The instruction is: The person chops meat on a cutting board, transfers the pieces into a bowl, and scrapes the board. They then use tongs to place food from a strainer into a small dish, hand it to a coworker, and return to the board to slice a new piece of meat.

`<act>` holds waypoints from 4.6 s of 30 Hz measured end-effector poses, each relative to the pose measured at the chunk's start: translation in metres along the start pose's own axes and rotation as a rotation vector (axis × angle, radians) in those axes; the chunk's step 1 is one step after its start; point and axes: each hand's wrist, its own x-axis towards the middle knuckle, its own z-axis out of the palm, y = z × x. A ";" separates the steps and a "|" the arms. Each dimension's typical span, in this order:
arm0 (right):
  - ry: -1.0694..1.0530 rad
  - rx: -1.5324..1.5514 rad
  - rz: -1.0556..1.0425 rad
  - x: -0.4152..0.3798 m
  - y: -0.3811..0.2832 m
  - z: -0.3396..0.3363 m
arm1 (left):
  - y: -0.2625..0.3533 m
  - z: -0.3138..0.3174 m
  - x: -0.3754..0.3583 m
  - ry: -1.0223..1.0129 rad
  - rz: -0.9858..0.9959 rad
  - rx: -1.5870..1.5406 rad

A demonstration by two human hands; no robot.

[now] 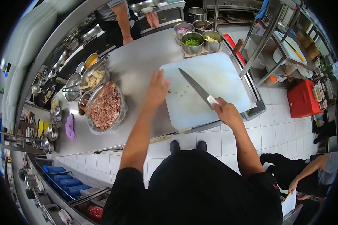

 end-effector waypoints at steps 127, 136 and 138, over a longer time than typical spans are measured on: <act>0.077 -0.075 0.104 -0.003 0.137 -0.053 | 0.079 -0.007 -0.074 -0.178 -0.180 -0.292; 0.025 -0.219 -0.213 -0.036 0.113 0.014 | 0.049 -0.047 -0.177 -0.367 -0.444 -0.893; 0.068 -0.156 -0.111 -0.030 0.142 -0.002 | 0.034 -0.054 -0.211 -0.494 -0.563 -0.933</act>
